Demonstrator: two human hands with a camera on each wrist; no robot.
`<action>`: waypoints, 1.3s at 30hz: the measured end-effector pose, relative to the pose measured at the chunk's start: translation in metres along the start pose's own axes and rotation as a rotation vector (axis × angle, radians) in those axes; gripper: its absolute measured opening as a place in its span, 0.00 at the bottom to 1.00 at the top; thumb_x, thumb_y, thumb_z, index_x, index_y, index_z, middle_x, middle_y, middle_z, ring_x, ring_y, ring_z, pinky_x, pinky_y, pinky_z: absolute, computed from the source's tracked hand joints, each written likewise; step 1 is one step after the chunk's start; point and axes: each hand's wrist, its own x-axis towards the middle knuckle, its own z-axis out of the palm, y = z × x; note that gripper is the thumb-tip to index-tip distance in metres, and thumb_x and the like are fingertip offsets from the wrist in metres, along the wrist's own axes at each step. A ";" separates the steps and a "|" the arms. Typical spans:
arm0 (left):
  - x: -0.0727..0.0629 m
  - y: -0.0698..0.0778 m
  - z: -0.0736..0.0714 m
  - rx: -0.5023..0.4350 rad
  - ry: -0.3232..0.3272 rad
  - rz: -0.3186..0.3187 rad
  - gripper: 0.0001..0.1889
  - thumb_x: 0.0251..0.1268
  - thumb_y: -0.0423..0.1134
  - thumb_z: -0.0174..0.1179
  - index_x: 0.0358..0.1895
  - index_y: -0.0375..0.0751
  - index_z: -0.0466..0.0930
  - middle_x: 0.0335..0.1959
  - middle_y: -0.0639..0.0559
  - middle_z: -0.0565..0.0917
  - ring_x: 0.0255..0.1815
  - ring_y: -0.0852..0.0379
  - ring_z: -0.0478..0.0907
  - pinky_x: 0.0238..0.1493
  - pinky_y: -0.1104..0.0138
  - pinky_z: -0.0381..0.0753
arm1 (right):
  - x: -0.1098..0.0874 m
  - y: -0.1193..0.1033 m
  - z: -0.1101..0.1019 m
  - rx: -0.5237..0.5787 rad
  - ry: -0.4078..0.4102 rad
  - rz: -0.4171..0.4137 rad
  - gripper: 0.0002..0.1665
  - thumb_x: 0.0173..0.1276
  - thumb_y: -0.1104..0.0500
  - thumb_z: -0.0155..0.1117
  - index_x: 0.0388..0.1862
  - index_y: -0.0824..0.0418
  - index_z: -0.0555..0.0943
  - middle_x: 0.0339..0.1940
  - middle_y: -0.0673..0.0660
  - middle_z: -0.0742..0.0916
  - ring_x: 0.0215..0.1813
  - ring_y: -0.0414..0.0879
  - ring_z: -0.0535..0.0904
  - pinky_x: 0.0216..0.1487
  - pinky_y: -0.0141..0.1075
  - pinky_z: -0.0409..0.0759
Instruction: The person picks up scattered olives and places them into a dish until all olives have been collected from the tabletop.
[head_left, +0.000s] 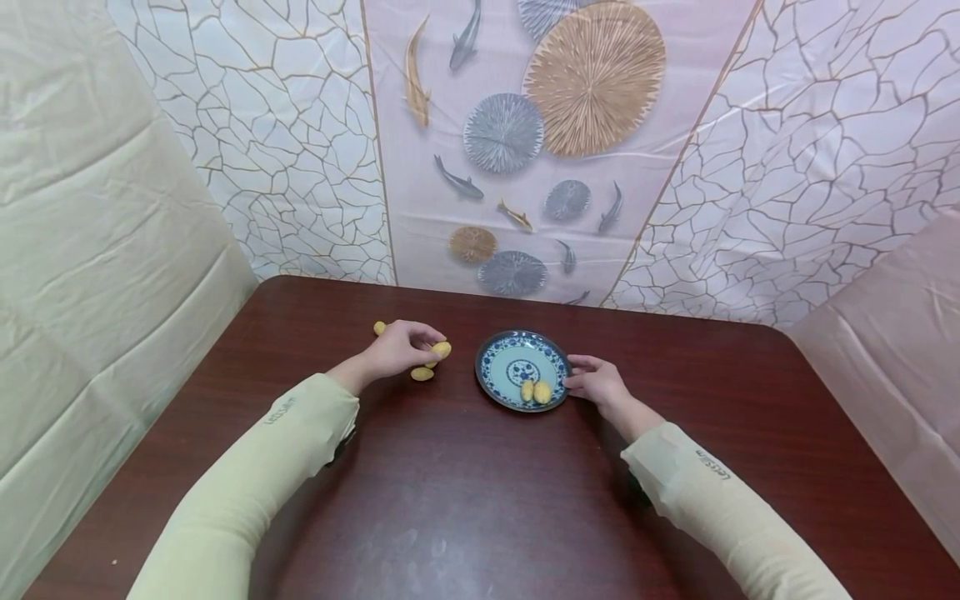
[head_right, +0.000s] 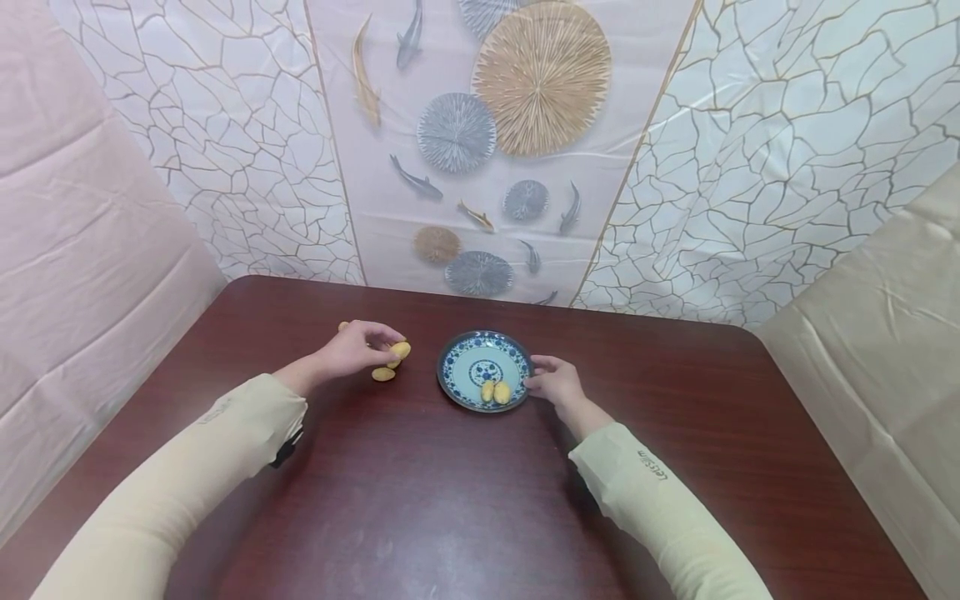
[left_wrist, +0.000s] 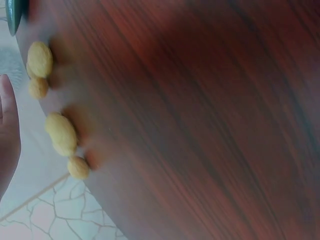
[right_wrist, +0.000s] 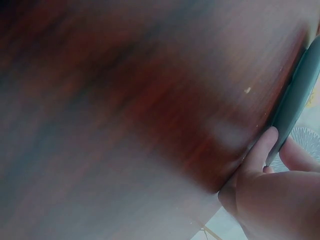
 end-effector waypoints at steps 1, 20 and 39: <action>0.001 0.001 0.002 -0.003 -0.001 -0.003 0.15 0.55 0.36 0.65 0.46 0.37 0.83 0.40 0.44 0.84 0.37 0.57 0.77 0.39 0.71 0.75 | 0.000 0.000 0.000 -0.001 0.000 0.000 0.32 0.64 0.71 0.56 0.68 0.65 0.64 0.56 0.64 0.73 0.39 0.40 0.76 0.41 0.30 0.81; 0.025 0.032 0.041 -0.040 -0.089 0.050 0.15 0.56 0.34 0.65 0.47 0.36 0.82 0.42 0.44 0.86 0.42 0.55 0.81 0.43 0.71 0.78 | 0.001 0.002 -0.001 0.005 -0.012 -0.012 0.32 0.64 0.72 0.56 0.68 0.65 0.64 0.57 0.64 0.73 0.37 0.38 0.76 0.39 0.28 0.80; 0.039 0.047 0.078 0.053 -0.209 0.100 0.13 0.57 0.33 0.64 0.46 0.36 0.82 0.42 0.46 0.86 0.42 0.56 0.82 0.43 0.72 0.80 | 0.000 0.001 -0.001 0.012 -0.009 0.003 0.33 0.64 0.71 0.57 0.69 0.64 0.64 0.59 0.64 0.72 0.41 0.40 0.76 0.42 0.29 0.81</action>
